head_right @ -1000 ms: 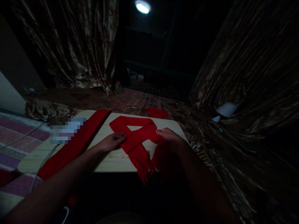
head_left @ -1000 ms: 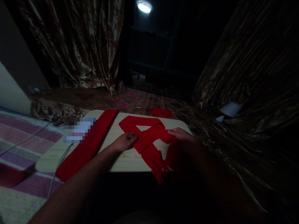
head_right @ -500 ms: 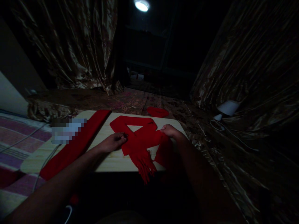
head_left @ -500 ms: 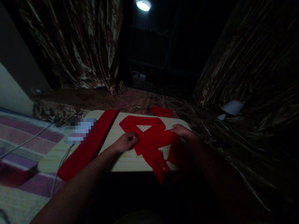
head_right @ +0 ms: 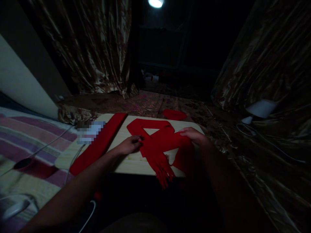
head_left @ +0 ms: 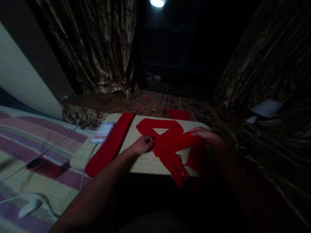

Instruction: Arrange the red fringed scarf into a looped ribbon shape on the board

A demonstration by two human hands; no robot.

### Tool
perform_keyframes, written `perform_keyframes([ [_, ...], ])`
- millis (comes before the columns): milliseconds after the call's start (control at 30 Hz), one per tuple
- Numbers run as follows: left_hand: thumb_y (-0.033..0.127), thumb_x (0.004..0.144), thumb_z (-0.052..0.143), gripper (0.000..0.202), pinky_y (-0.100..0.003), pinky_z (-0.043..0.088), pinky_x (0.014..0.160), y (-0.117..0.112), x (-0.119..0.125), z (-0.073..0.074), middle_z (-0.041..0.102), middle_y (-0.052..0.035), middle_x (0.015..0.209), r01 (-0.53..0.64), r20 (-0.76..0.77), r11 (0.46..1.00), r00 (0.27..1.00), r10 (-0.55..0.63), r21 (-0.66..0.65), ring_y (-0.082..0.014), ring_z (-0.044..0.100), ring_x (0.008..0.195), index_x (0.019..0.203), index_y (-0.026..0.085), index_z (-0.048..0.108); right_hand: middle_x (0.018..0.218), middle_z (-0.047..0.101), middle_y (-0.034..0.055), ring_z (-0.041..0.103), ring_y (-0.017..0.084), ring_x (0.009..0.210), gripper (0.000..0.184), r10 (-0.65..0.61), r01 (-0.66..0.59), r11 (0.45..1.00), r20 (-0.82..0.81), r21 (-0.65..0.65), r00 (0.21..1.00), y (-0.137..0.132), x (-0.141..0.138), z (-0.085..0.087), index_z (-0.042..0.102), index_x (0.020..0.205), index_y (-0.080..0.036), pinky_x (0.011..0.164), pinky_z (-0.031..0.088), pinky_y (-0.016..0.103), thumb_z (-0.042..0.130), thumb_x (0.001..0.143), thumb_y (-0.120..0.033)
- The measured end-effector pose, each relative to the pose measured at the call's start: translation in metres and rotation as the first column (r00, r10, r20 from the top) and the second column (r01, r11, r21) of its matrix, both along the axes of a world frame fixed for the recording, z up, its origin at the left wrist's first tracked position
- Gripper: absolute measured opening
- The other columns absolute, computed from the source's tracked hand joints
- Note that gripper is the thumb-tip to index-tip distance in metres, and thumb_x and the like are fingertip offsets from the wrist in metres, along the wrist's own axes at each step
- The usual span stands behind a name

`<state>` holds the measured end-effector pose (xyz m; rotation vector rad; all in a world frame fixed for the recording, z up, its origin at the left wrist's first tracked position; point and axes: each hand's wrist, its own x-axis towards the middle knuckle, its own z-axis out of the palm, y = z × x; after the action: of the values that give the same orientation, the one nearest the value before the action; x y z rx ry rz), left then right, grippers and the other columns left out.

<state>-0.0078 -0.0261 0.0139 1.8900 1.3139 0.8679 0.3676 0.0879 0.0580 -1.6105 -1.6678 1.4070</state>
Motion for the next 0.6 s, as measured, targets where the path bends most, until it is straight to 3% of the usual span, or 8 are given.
perform_keyframes([
  [67,0.037,0.081,0.057,0.017,-0.032,0.051,0.086,0.001,-0.001,-0.002,0.071,-0.0064,0.098,-0.011,-0.005,1.000,1.000,0.011,0.010,-0.0208,0.065,0.091,0.078,0.021,0.063,0.081,0.074,0.0086,0.065,0.018,0.067,0.025,0.039,-0.038,0.999,0.126,-0.012,0.991,0.006,0.006,-0.004,0.071,0.088,-0.014,0.062,0.050,0.027,0.075,0.063,-0.018],
  [167,0.039,0.082,0.058,0.020,-0.032,0.052,0.083,0.003,-0.002,-0.006,0.072,-0.0074,0.095,-0.020,-0.034,0.999,0.999,0.021,0.044,-0.0203,0.066,0.088,0.082,0.020,0.064,0.071,0.070,0.0048,0.060,0.016,0.062,0.021,0.032,-0.076,0.993,0.428,0.087,0.903,0.013,0.011,-0.005,0.069,0.079,-0.014,0.058,0.044,0.025,0.075,0.059,-0.011],
  [300,0.043,0.085,0.057,0.034,-0.034,0.054,0.085,0.001,-0.001,-0.008,0.074,-0.0098,0.102,-0.021,-0.060,0.997,0.998,0.026,0.080,-0.0211,0.067,0.089,0.105,0.017,0.068,0.077,0.070,0.0063,0.059,0.017,0.066,0.019,0.004,-0.186,0.961,0.659,0.206,0.752,0.001,0.010,0.015,0.068,0.080,-0.015,0.060,0.041,0.026,0.079,0.068,-0.026],
  [400,0.048,0.088,0.055,0.052,-0.037,0.050,0.100,0.001,0.000,-0.008,0.070,-0.0122,0.127,0.008,-0.068,0.992,0.998,0.001,0.124,-0.0242,0.066,0.111,0.129,0.017,0.064,0.092,0.072,0.0124,0.064,0.022,0.079,0.043,-0.078,-0.252,0.925,0.791,0.285,0.607,-0.026,-0.001,0.039,0.068,0.092,-0.016,0.066,0.042,0.029,0.076,0.075,-0.054],
  [500,0.051,0.092,0.050,0.055,-0.038,0.050,0.103,-0.001,0.004,-0.002,0.069,-0.0116,0.130,-0.002,-0.148,0.991,0.989,0.021,0.133,-0.0250,0.066,0.115,0.133,0.017,0.064,0.103,0.071,0.0163,0.067,0.028,0.093,0.059,-0.248,-0.256,0.880,0.847,0.400,0.471,-0.068,-0.019,0.056,0.065,0.110,-0.016,0.076,0.045,0.033,0.060,0.083,-0.069],
  [600,0.054,0.095,0.047,0.050,-0.046,0.046,0.109,-0.005,0.017,0.012,0.072,-0.0087,0.127,-0.032,-0.318,0.974,0.942,0.104,0.223,-0.0277,0.066,0.117,0.126,0.023,0.070,0.108,0.071,0.0169,0.068,0.030,0.097,0.069,-0.169,-0.318,0.888,0.877,0.333,0.449,-0.111,-0.035,0.055,0.061,0.124,-0.017,0.081,0.047,0.037,0.054,0.083,-0.073],
])
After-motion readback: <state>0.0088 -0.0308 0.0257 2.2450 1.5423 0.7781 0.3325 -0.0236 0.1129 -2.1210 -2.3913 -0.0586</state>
